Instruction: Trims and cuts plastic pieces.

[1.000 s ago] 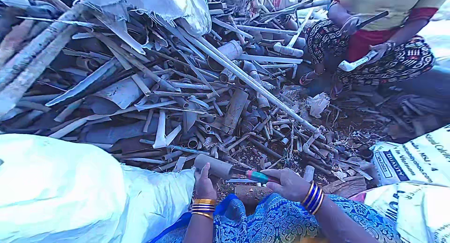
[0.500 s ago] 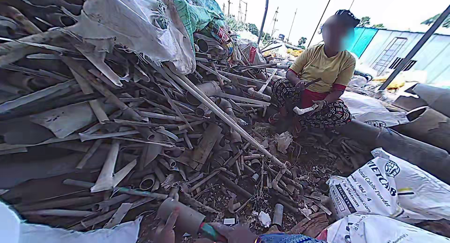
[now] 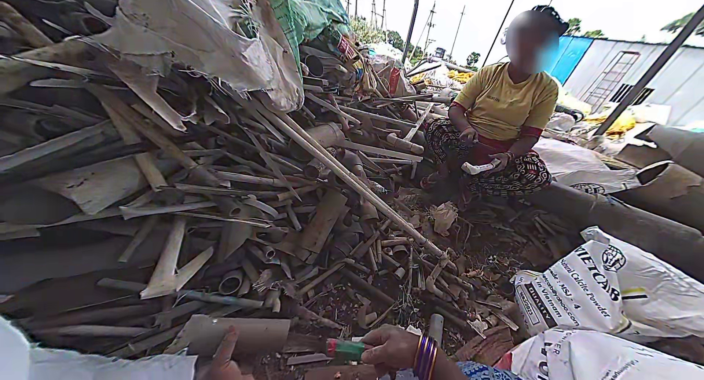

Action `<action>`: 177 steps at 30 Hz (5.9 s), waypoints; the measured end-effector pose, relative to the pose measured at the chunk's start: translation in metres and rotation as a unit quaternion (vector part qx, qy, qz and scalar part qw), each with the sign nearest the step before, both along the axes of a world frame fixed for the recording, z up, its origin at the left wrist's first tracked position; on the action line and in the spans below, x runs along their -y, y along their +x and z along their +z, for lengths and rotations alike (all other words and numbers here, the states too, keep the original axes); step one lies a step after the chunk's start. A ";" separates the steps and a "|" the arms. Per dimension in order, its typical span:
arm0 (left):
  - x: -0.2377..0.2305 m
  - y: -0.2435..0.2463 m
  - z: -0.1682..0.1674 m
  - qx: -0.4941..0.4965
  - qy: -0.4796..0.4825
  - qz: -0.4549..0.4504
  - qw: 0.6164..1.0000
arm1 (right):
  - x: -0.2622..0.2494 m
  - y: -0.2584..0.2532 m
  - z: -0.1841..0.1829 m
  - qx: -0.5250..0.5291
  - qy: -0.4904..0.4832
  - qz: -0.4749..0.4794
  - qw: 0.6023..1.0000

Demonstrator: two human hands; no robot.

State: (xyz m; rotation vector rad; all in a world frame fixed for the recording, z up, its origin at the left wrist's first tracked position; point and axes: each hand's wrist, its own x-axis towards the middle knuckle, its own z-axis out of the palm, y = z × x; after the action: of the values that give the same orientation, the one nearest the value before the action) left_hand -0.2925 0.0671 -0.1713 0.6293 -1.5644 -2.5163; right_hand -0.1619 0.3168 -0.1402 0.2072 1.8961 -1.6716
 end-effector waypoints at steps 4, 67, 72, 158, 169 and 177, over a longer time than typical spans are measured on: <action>0.001 -0.001 -0.006 0.047 -0.073 0.024 0.996 | -0.013 0.002 0.009 -0.017 0.058 -0.130 0.990; 0.179 0.003 0.202 -0.371 -0.656 0.318 0.574 | 0.049 -0.009 -0.038 -0.035 0.048 -0.370 0.927; 0.242 0.007 0.248 -0.035 -0.689 -0.038 0.723 | 0.057 -0.002 -0.022 -0.025 0.029 -0.352 0.935; -0.030 0.025 -0.007 0.087 -0.547 -0.661 0.506 | -0.041 -0.032 -0.075 0.135 0.393 0.165 0.894; -0.025 0.027 -0.006 0.109 -0.553 -0.656 0.503 | -0.048 -0.033 -0.069 0.203 0.540 0.056 0.815; -0.034 0.022 -0.009 0.100 -0.546 -0.659 0.507 | -0.055 -0.039 -0.062 0.166 0.443 0.184 0.862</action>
State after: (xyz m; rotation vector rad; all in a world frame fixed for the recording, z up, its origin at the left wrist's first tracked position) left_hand -0.2709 0.1006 -0.1799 -0.8391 -3.9389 -0.7129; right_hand -0.2005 0.3717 -0.2026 0.4251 2.1170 -0.3914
